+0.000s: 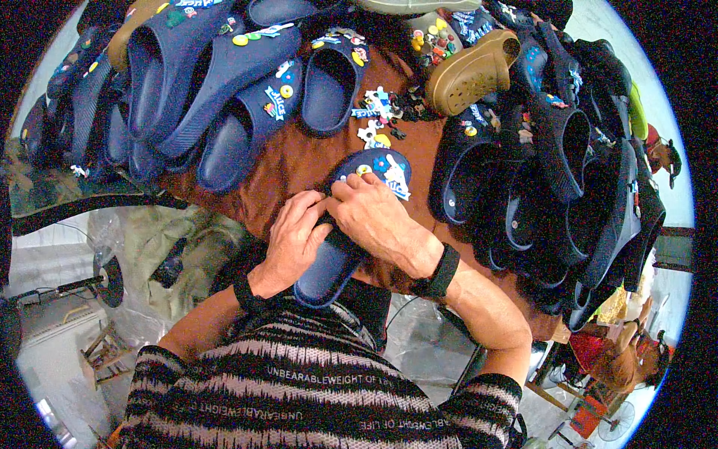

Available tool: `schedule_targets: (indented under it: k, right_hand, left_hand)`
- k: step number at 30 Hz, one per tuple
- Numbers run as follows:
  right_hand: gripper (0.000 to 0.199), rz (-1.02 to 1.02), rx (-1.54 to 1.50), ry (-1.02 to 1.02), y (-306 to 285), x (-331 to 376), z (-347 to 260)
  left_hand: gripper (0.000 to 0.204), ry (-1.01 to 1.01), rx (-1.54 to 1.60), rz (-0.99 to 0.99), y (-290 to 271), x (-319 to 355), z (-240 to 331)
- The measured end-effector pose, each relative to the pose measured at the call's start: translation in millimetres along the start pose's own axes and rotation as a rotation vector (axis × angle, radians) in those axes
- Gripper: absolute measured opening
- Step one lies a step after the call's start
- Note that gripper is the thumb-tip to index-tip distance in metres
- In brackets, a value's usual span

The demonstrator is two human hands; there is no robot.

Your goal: The recorder is attaching decorative charms (Jibbitz) to blue clogs.

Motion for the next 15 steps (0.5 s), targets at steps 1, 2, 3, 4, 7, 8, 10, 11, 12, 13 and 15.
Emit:
schedule_targets:
  k: [1,2,3,4,7,8,10,11,12,13,15]
  right_hand:
    - [0.016,0.002,0.0,0.002,3,1,2]
    - [0.015,0.021,-0.018,-0.011,4,2,3]
    - [0.014,0.04,-0.035,-0.023,4,3,3]
    - [0.014,0.045,-0.033,-0.024,4,2,3]
    - [0.014,0.048,-0.008,-0.042,8,0,0]
    - [0.014,0.097,0.036,-0.03,9,2,0]
    - [0.013,0.11,0.129,0.013,4,0,-3]
    - [0.013,0.12,0.134,0.009,5,-1,-6]
    - [0.013,0.127,0.168,0.031,7,-2,-6]
    - [0.012,0.133,0.201,0.053,8,-2,-6]
    - [0.014,0.125,0.203,0.061,11,-4,-5]
  left_hand:
    - [0.038,0.003,0.0,-0.001,0,-1,1]
    - [0.036,0.022,-0.008,0.005,-2,-4,3]
    - [0.035,0.043,-0.015,0.012,-3,-5,5]
    - [0.035,0.047,-0.019,0.014,-3,-6,4]
    - [0.035,0.053,-0.024,0.012,-3,-4,3]
    - [0.036,0.017,-0.009,0.001,-2,-2,2]
    - [0.04,-0.041,0.058,-0.053,0,-1,1]
    - [0.04,-0.034,0.051,-0.048,-1,0,1]
    - [0.04,-0.068,0.105,-0.05,2,2,-3]
    - [0.041,-0.103,0.161,-0.052,3,3,-6]
    - [0.048,-0.119,0.209,-0.081,6,5,-7]
Point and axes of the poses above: each hand's wrist, its own x-axis away from the middle knuckle, its own y-axis out of the palm, z = x × y, the point moved 9 cm from there along -x, towards the middle knuckle, and after that the axes turned 14 degrees about -x, right-handed, at the moved point
